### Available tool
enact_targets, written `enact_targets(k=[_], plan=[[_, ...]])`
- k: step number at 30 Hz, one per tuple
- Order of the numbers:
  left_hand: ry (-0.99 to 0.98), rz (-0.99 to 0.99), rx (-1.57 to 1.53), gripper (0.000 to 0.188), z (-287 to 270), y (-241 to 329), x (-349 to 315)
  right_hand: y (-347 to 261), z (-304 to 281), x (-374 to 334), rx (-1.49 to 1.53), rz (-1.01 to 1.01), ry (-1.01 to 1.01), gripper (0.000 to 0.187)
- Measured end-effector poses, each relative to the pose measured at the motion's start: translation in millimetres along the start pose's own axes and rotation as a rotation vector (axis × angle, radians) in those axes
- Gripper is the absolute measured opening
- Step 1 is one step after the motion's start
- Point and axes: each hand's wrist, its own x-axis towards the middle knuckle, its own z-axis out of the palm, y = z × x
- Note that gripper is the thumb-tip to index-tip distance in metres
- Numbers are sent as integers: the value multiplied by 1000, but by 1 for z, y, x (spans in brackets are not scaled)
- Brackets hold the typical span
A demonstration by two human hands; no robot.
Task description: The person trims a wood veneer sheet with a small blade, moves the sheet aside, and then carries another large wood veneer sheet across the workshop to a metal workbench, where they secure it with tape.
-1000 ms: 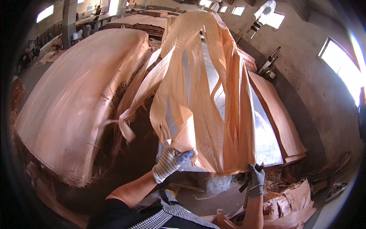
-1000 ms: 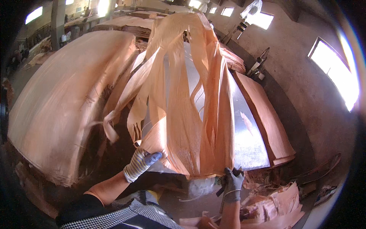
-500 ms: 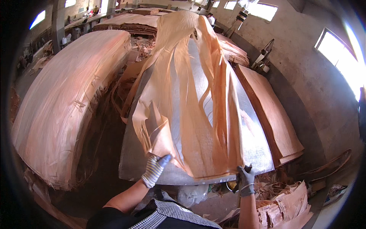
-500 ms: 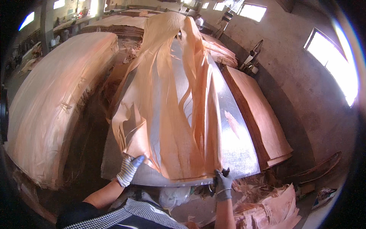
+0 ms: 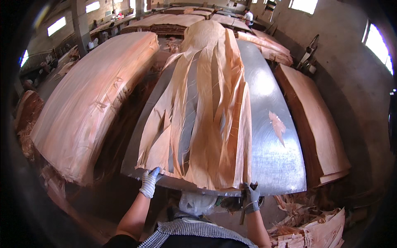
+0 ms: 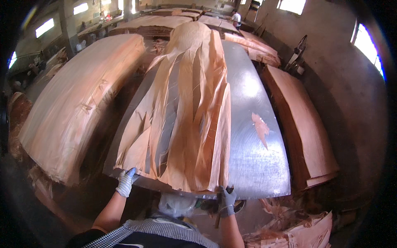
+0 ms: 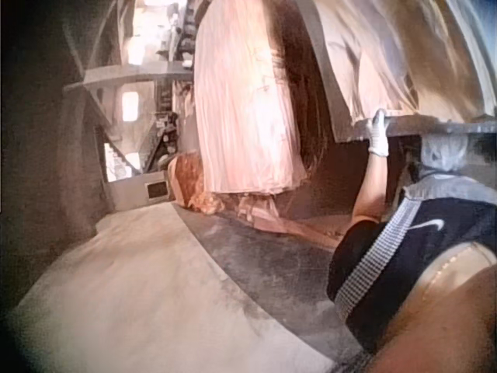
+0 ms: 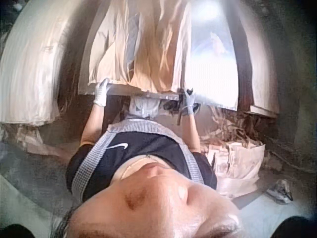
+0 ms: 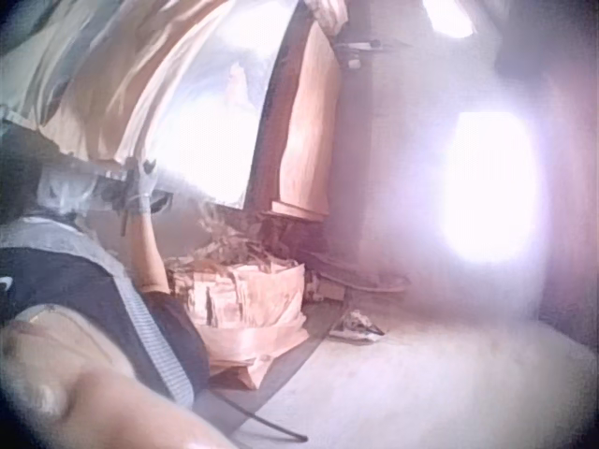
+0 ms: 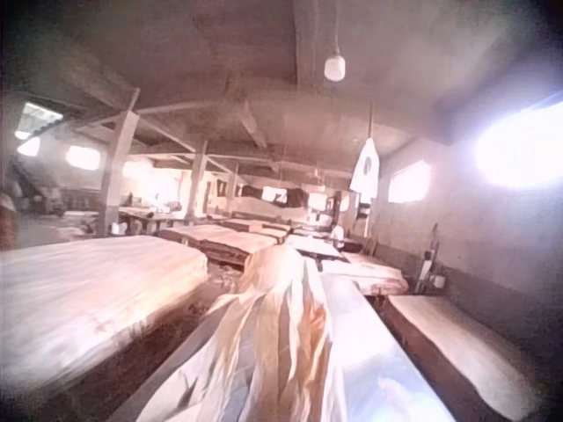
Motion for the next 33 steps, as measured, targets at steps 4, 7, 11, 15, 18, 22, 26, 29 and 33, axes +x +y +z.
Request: enact_targets(k=[4, 7, 11, 15, 18, 22, 26, 29, 33], plan=[[106, -106, -41, 27, -10, -28, -16, 25, -15, -5, -2, 28, 23, 10], [169, -222, -94, 28, -31, -53, 1, 26, -2, -10, 17, 36, 42, 12], [79, -258, -94, 33, -45, -68, 43, 34, 7, 31, -40, 179, -58, 14], [61, -302, -87, 39, -1, -49, 67, 4, 28, 70, 7, 180, -213, 18], [121, -272, -59, 41, -24, -53, 73, 2, 28, 50, -158, 61, -63, 20], [186, -444, -219, 55, -44, -86, 64, 90, -63, 14, -729, -240, -43, 20], [-200, -962, -1156, 56, -107, -153, 89, 124, -36, -31, -589, 64, -135, 22], [-212, -635, -300, 46, -25, -132, 47, 72, 10, -26, -343, 74, -191, 20], [-56, -511, -328, 22, -7, -106, 59, -9, 16, 10, -60, 115, -193, 16]])
